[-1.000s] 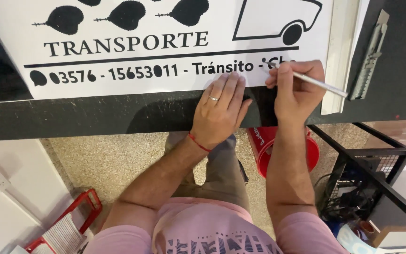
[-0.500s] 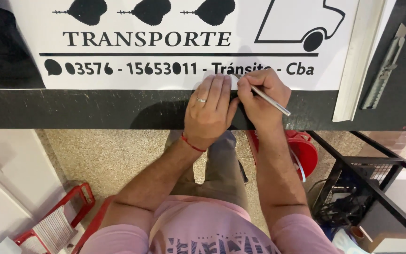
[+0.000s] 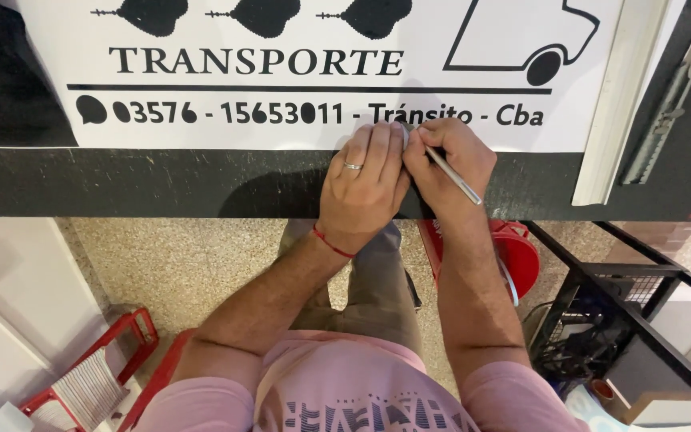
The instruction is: The person is using a weeding tool to remove excess vinyl from a cut decal sheet on a production table.
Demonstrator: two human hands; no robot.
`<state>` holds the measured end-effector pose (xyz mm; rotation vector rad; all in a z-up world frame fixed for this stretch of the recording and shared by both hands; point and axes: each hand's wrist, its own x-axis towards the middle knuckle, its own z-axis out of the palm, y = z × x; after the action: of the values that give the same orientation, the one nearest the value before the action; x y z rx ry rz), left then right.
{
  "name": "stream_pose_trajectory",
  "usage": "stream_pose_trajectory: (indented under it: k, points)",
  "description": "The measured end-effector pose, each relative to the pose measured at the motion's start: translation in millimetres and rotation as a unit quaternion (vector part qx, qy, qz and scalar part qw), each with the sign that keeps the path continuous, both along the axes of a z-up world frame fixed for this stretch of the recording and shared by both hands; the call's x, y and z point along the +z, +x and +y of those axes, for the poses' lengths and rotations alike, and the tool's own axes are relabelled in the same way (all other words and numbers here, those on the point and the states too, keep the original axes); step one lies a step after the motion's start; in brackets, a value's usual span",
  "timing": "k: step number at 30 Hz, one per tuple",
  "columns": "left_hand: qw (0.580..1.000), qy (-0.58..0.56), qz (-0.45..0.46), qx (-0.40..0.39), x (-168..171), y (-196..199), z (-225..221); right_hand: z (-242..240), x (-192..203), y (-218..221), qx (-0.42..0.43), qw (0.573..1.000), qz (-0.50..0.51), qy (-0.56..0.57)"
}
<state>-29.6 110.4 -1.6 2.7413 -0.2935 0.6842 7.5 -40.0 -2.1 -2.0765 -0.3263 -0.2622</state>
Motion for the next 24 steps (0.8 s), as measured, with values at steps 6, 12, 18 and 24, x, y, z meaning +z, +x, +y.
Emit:
stream_pose_trajectory:
  k: [6, 12, 18, 24]
  points:
    - [1.0, 0.005, -0.002, -0.01, -6, -1, 1, 5, 13, 3, -0.006, 1.0, 0.023, 0.001]
    - [1.0, 0.005, 0.023, -0.02, -6, -7, 3, -12, -26, -1, -0.046, 0.962, 0.083, 0.255]
    - [0.996, -0.075, -0.003, -0.046, 12, -18, 31, 6, 3, -17, -0.054, 0.98, 0.035, 0.186]
    - [0.998, 0.003, -0.045, 0.036, -2, -14, 102, 68, -1, 1, 0.055, 0.973, 0.063, 0.217]
